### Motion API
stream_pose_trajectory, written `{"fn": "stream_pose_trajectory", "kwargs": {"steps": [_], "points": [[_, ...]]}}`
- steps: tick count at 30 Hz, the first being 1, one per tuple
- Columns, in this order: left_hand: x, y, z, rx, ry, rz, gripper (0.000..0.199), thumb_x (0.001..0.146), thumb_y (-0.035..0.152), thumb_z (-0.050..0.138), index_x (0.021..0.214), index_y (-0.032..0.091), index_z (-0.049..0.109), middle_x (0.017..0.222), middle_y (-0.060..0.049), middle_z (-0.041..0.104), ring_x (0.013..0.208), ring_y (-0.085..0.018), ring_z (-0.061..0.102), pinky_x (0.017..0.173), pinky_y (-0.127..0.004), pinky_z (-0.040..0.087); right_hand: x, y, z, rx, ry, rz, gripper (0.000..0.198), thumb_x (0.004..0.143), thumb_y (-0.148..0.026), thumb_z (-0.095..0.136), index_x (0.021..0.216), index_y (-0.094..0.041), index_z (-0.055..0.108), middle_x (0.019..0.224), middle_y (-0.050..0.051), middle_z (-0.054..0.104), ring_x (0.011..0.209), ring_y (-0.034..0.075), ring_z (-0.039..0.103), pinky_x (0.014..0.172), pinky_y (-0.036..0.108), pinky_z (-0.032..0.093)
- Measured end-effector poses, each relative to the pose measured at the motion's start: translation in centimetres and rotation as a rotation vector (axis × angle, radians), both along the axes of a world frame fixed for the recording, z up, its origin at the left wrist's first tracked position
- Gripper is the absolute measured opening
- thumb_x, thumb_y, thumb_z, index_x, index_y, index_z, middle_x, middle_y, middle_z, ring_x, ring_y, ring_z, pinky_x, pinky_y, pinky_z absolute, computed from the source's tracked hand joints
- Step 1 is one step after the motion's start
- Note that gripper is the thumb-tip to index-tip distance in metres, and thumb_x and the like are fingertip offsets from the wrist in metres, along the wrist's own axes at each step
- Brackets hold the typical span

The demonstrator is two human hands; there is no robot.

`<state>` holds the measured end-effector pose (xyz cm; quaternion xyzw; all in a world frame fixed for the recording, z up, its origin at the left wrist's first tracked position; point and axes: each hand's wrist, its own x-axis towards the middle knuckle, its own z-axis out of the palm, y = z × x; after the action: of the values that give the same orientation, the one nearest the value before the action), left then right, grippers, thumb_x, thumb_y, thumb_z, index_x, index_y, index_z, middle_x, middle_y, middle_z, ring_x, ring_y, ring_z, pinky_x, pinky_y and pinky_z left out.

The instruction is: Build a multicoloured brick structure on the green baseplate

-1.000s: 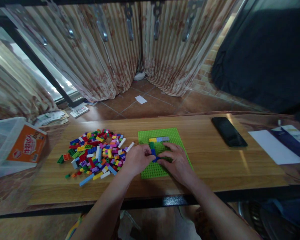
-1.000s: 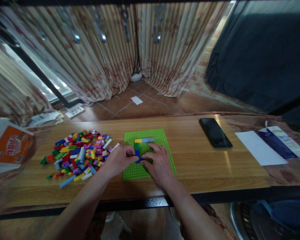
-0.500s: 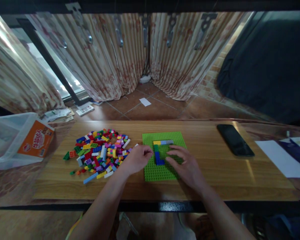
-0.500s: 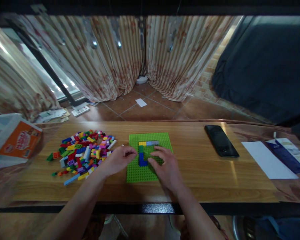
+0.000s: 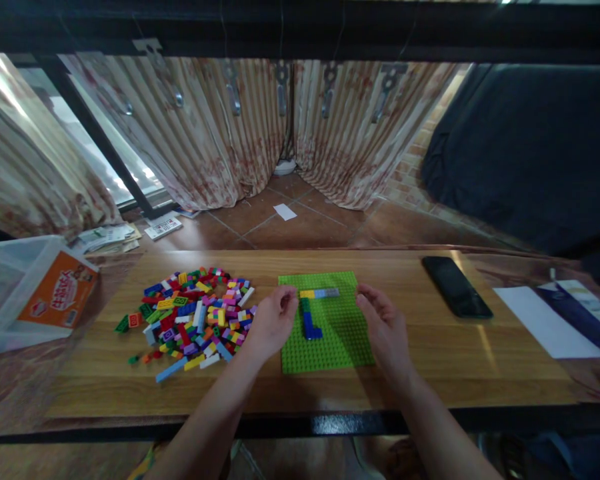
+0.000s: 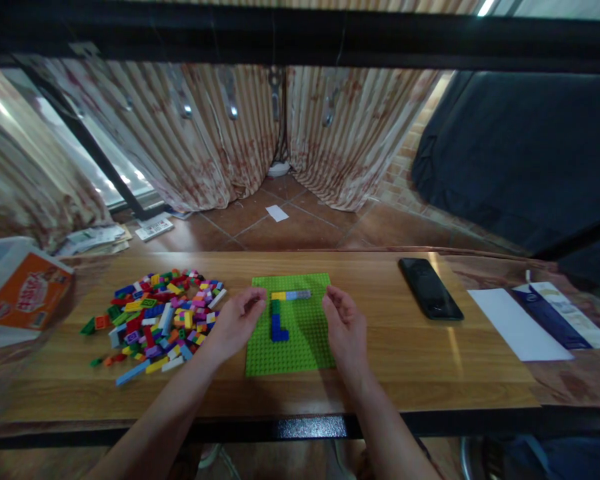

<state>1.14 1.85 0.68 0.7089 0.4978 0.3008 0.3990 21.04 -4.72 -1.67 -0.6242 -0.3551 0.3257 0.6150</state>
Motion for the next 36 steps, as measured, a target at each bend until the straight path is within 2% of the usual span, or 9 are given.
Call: {"fn": "stream_pose_trajectory", "kwargs": {"steps": [3, 8, 14, 19, 26, 30, 36], "points": [[0.8, -0.5, -0.2, -0.002, -0.091, 0.076, 0.023, 0.090, 0.023, 0.049, 0.109, 0.017, 0.059, 0.103, -0.007, 0.069, 0.097, -0.019, 0.065, 0.088, -0.032, 0.050, -0.9, 0.1, 0.0, 0.081, 0.099, 0.024, 0.043, 0.084, -0.049, 0.060, 0.119, -0.024, 0.061, 0.125, 0.009, 0.065, 0.116, 0.025, 0.061, 0.103, 0.049, 0.045], [1.3, -0.8, -1.1, -0.056, -0.165, 0.093, 0.027, 0.093, 0.030, 0.046, 0.114, 0.016, 0.057, 0.117, -0.011, 0.066, 0.109, -0.020, 0.062, 0.099, -0.036, 0.047, -1.8, 0.2, -0.6, 0.066, 0.158, 0.094, 0.047, 0.088, -0.052, 0.053, 0.128, -0.026, 0.056, 0.131, 0.009, 0.062, 0.122, 0.024, 0.057, 0.109, 0.050, 0.040], [1.4, -0.8, -2.1, -0.192, -0.323, 0.129, 0.037, 0.096, 0.040, 0.042, 0.122, 0.017, 0.052, 0.130, -0.014, 0.059, 0.115, -0.021, 0.060, 0.097, -0.035, 0.049, -2.1, 0.1, -1.0, 0.020, 0.117, 0.110, 0.057, 0.090, -0.058, 0.046, 0.137, -0.026, 0.047, 0.138, 0.011, 0.056, 0.128, 0.024, 0.052, 0.110, 0.047, 0.039], [1.6, -0.7, -2.3, -0.254, -0.405, 0.158, 0.044, 0.095, 0.049, 0.040, 0.123, 0.017, 0.052, 0.127, -0.014, 0.061, 0.115, -0.021, 0.060, 0.097, -0.033, 0.049, -2.2, -0.1, -1.1, -0.001, 0.100, 0.110, 0.059, 0.091, -0.059, 0.044, 0.139, -0.026, 0.044, 0.142, 0.013, 0.052, 0.130, 0.023, 0.051, 0.110, 0.047, 0.039], [2.0, -0.9, -2.5, -0.295, -0.551, 0.194, 0.050, 0.088, 0.059, 0.049, 0.115, 0.018, 0.059, 0.121, -0.012, 0.063, 0.113, -0.024, 0.060, 0.100, -0.039, 0.046, -2.6, -0.4, -0.5, -0.015, 0.216, 0.065, 0.059, 0.086, -0.059, 0.053, 0.134, -0.025, 0.050, 0.139, 0.010, 0.055, 0.130, 0.024, 0.051, 0.111, 0.046, 0.036], [2.0, -1.1, -2.6, -0.302, -0.587, 0.178, 0.051, 0.087, 0.060, 0.051, 0.116, 0.019, 0.060, 0.121, -0.011, 0.064, 0.113, -0.024, 0.059, 0.101, -0.039, 0.045, -3.4, -1.0, -0.5, -0.012, 0.217, -0.002, 0.055, 0.085, -0.059, 0.055, 0.127, -0.025, 0.056, 0.138, 0.010, 0.056, 0.128, 0.024, 0.051, 0.107, 0.045, 0.040], [2.0, -1.2, -2.6, -0.287, -0.581, 0.174, 0.048, 0.088, 0.058, 0.051, 0.113, 0.018, 0.061, 0.116, -0.010, 0.066, 0.110, -0.023, 0.061, 0.099, -0.038, 0.046, -3.8, -1.4, -0.9, -0.041, 0.129, -0.067, 0.050, 0.087, -0.056, 0.052, 0.123, -0.022, 0.060, 0.131, 0.011, 0.060, 0.116, 0.025, 0.059, 0.097, 0.046, 0.047]]}}
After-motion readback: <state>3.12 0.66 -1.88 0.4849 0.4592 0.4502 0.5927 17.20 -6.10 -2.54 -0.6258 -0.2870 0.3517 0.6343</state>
